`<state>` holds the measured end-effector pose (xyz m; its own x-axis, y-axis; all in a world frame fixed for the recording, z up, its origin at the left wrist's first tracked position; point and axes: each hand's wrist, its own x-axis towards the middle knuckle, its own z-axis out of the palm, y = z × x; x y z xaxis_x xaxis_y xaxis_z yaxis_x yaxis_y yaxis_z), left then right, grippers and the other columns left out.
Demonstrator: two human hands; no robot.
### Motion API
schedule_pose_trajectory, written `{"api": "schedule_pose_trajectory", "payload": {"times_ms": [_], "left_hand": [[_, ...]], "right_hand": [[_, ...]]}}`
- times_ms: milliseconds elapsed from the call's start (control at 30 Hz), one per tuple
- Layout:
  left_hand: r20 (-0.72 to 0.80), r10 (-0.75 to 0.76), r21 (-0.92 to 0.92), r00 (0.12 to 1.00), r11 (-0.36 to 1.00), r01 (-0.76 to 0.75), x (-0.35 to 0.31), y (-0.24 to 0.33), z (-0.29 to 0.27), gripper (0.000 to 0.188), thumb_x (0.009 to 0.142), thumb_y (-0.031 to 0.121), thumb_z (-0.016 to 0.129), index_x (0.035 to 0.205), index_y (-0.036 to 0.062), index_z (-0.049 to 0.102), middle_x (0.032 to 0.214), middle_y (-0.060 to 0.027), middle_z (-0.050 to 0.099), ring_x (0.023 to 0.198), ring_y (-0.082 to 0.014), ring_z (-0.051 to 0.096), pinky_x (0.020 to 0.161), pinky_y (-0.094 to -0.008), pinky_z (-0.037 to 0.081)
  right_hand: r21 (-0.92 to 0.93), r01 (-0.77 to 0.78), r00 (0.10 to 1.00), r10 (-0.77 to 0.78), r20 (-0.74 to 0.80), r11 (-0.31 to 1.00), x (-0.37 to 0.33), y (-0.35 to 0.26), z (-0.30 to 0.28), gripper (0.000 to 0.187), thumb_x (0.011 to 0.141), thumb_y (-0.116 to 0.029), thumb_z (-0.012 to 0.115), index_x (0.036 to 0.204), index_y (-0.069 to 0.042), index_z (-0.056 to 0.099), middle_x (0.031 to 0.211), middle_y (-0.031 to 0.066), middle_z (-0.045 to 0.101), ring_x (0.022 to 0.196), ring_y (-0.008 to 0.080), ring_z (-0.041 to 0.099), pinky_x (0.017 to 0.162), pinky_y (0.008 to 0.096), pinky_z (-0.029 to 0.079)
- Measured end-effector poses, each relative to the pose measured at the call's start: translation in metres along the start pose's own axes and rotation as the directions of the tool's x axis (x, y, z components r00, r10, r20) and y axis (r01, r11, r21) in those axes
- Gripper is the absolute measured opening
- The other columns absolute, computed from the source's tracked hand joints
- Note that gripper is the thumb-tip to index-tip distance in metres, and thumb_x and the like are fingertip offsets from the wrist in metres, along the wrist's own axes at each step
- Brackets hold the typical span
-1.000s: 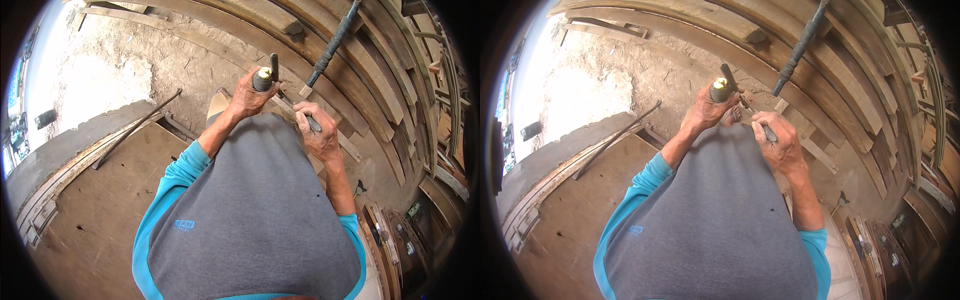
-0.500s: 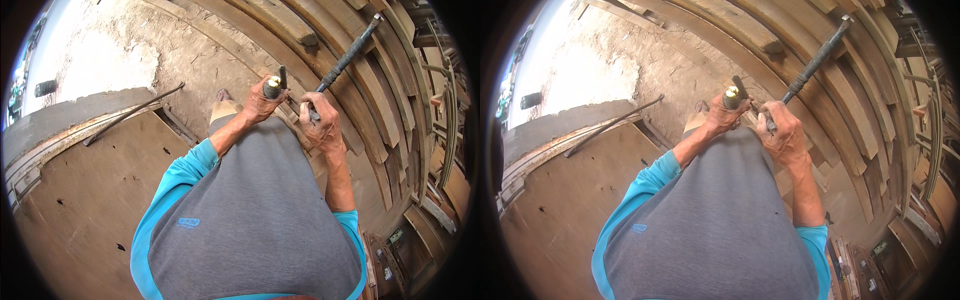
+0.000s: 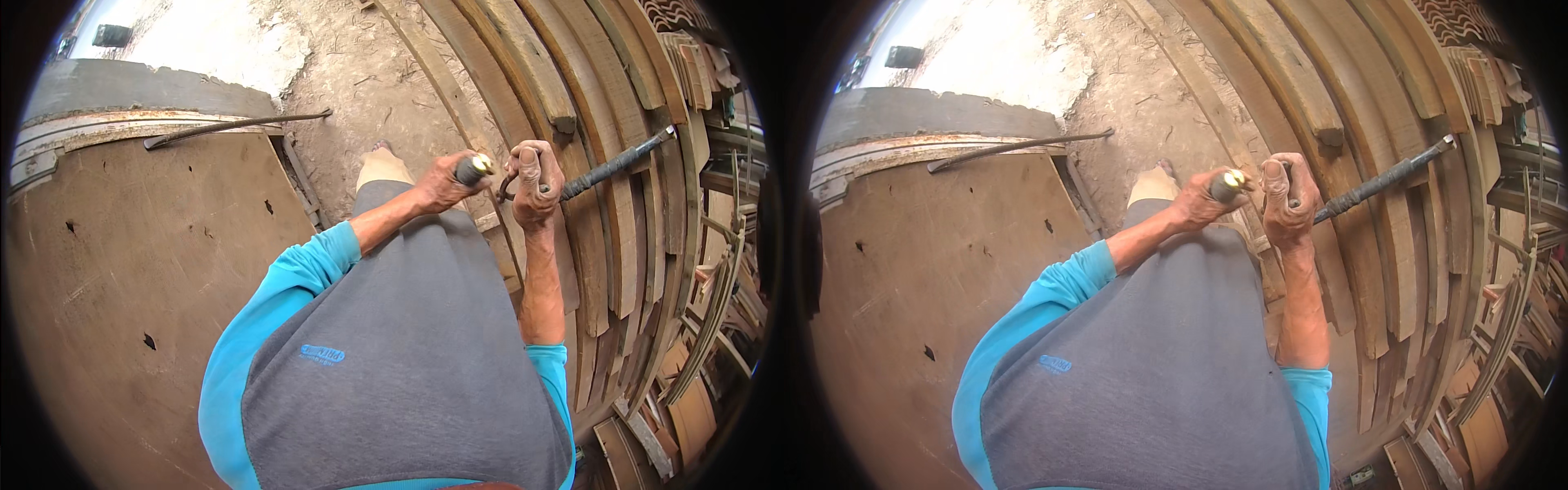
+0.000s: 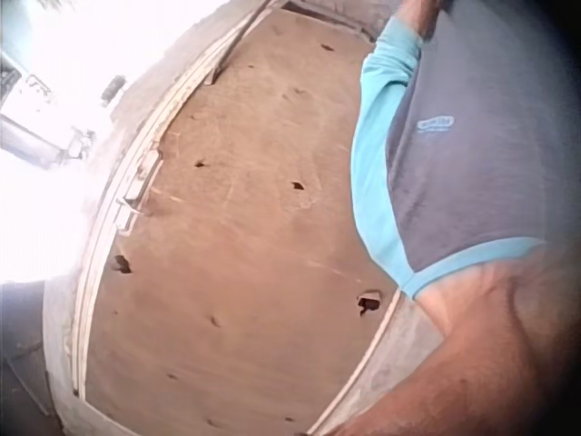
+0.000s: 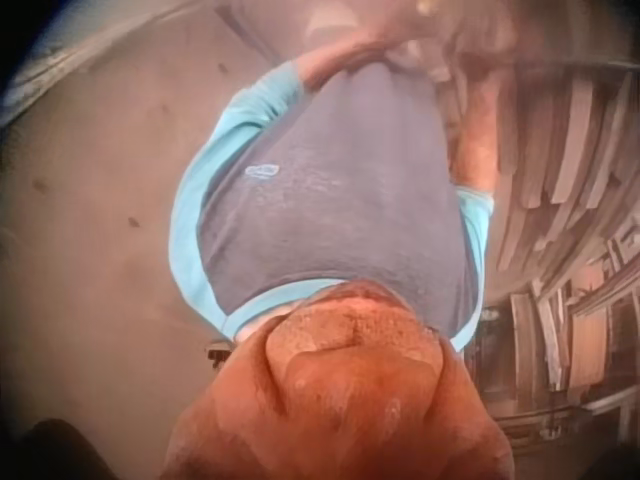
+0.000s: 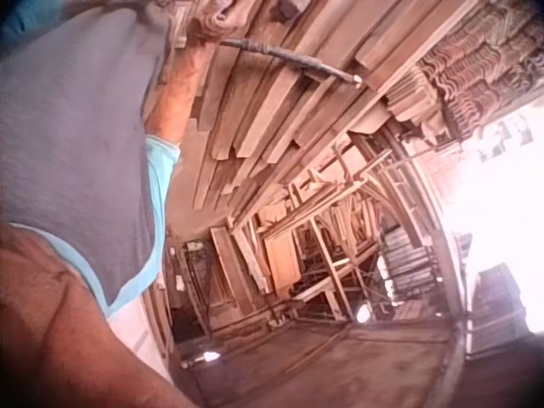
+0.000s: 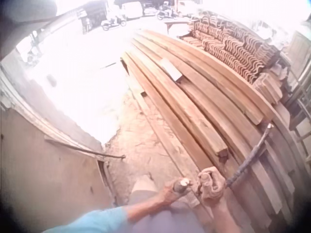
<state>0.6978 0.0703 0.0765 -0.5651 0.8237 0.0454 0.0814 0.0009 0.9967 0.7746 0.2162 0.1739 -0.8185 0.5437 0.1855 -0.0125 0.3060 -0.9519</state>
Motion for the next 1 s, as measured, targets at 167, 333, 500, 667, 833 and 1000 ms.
{"api": "schedule_pose_trajectory", "payload": {"times_ms": [167,333,500,667,833,1000], "left_hand": [[-0.606,-0.482,-0.296,0.633,0.875,0.383,0.045,-0.046,-0.067,0.035,0.088,0.034,0.08,0.096,0.0043,0.062,0.083,-0.0028,0.065,0.075,-0.0137,0.061,0.066,-0.0317,0.052],[-0.653,-0.492,-0.289,0.577,0.865,0.41,0.123,-0.069,-0.116,0.045,0.077,0.042,0.088,0.087,0.0046,0.065,0.079,-0.0046,0.064,0.069,-0.016,0.057,0.064,-0.036,0.049],[-0.399,-0.699,-0.629,0.593,0.679,0.378,0.147,-0.096,-0.106,0.054,0.073,0.04,0.091,0.103,-0.0011,0.073,0.092,-0.0106,0.073,0.076,-0.0195,0.07,0.061,-0.0342,0.055],[-0.505,-0.633,-0.608,0.587,0.743,0.278,0.149,-0.093,-0.094,0.039,0.079,0.033,0.088,0.094,0.0017,0.072,0.086,-0.0078,0.07,0.069,-0.014,0.066,0.052,-0.0276,0.052],[-0.42,-0.651,-0.694,0.632,0.679,0.239,0.147,-0.112,-0.094,0.124,0.075,0.032,0.091,0.132,-0.0272,-0.001,0.108,-0.0254,0.067,0.101,-0.0226,0.068,0.081,-0.03,0.058],[-0.425,-0.605,-0.693,0.673,0.696,0.188,0.148,-0.108,-0.088,0.105,0.076,0.032,0.09,0.134,-0.025,0.023,0.106,-0.0157,0.07,0.095,-0.0193,0.068,0.076,-0.0331,0.06]], "right_hand": [[0.008,-0.07,0.998,0.07,-0.001,0.997,0.005,0.0,0.001,0.035,0.106,-0.034,0.055,0.09,-0.003,0.059,0.071,0.0012,0.054,0.064,0.0083,0.051,0.059,0.0257,0.043],[-0.069,-0.07,0.998,0.07,-0.002,0.995,0.003,0.002,0.007,0.031,0.107,-0.028,0.052,0.089,-0.004,0.058,0.069,0.0,0.051,0.059,0.0077,0.047,0.054,0.0253,0.039],[-0.123,-0.085,0.996,0.089,0.028,0.989,0.004,-0.004,0.01,0.03,0.108,-0.023,0.048,0.089,-0.001,0.053,0.078,0.0053,0.053,0.063,0.0114,0.048,0.057,0.0281,0.043],[-0.126,-0.13,0.989,0.137,0.047,0.983,0.007,-0.005,0.019,0.031,0.109,-0.024,0.047,0.089,-0.001,0.053,0.077,0.0056,0.053,0.062,0.0115,0.047,0.058,0.0276,0.042],[-0.24,-0.119,0.99,0.132,0.041,0.964,0.023,0.001,0.031,0.028,0.107,-0.023,0.05,0.09,-0.001,0.055,0.069,0.0032,0.053,0.058,0.0092,0.047,0.051,0.0275,0.039],[-0.437,-0.261,0.949,0.311,0.046,0.861,0.058,0.023,0.053,0.032,0.106,-0.025,0.054,0.087,0.0,0.057,0.065,0.0066,0.049,0.058,0.0137,0.046,0.054,0.0327,0.041]]}}
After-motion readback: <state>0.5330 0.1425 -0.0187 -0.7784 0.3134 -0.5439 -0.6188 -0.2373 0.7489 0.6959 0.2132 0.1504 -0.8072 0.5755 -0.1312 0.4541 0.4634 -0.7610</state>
